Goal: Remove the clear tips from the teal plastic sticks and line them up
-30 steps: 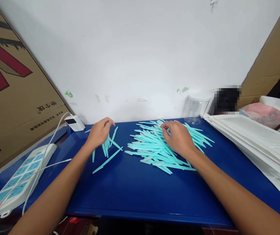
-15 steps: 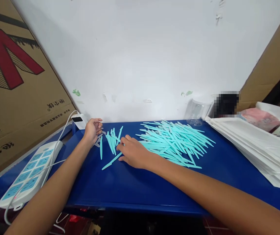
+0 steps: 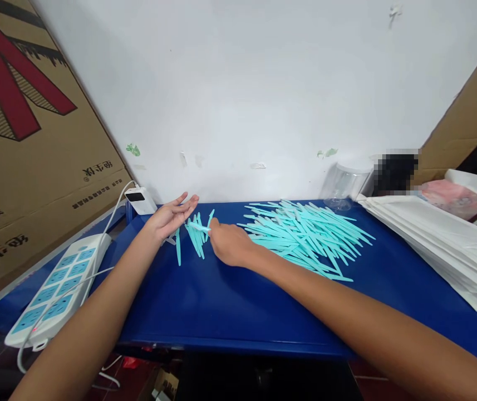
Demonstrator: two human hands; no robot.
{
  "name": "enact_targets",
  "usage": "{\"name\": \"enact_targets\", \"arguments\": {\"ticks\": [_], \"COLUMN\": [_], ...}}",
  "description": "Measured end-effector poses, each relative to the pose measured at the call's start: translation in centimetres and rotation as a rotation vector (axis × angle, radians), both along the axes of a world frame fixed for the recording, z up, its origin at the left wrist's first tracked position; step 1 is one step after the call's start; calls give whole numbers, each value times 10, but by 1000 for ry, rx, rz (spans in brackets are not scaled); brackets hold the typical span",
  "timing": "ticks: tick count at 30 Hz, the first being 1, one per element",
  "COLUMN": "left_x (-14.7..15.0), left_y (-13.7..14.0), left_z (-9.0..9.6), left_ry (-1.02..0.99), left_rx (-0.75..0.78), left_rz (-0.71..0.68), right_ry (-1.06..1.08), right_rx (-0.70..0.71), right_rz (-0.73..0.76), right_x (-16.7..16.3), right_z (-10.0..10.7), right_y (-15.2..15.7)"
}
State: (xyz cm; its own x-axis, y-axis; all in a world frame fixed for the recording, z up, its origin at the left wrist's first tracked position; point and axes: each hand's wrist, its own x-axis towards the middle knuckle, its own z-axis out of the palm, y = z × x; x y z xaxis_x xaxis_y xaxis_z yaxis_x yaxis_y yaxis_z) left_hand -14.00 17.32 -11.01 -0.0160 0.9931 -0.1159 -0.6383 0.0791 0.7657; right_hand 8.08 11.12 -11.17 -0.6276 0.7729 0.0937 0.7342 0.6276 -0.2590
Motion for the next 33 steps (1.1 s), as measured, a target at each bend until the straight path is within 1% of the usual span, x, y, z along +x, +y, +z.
{"name": "enact_targets", "arguments": {"ticks": [2, 4, 6, 9, 12, 14, 18, 20, 22, 24, 26, 29, 31, 33], "left_x": [2, 3, 5, 4, 1, 0, 10, 22, 35, 47, 56, 63, 65, 65], "left_y": [-3, -4, -3, 0, 2, 1, -6, -11, -17, -23, -28, -33, -35, -37], "left_z": [0, -1, -4, -7, -9, -9, -12, -13, -13, -12, -11, -10, -10, -11], "left_ry": [5, 21, 52, 175, 283, 399, 871, 1017, 1090, 1142, 1212, 1331, 1381, 1431], "left_rx": [31, 55, 72, 78, 65, 89, 257, 339, 427, 498, 512, 495, 508, 552], "left_rz": [-18, -29, -10, 46, 57, 47, 17, -37, -94, -124, -135, -152, -138, -67], "right_ry": [-33, -67, -93, -98, -48, 9, 162, 386, 516, 627, 727, 821, 839, 841], "right_rx": [-5, -23, -51, -94, -103, -99, -94, -115, -120, -177, -233, -241, -228, -228], "right_rz": [-104, -158, -170, -167, -181, -189, -197, -124, -122, -181, -252, -301, -312, -332], "right_x": [-1, -4, -7, -7, 8, 29, 82, 106, 123, 134, 140, 148, 152, 154], "right_z": [-2, -4, -5, -3, 4, 11, 22, 21, 17, 10, 4, -1, 0, 4], "right_y": [8, 13, 15, 14, 16, 18, 20, 19, 19, 19, 21, 27, 29, 29]}}
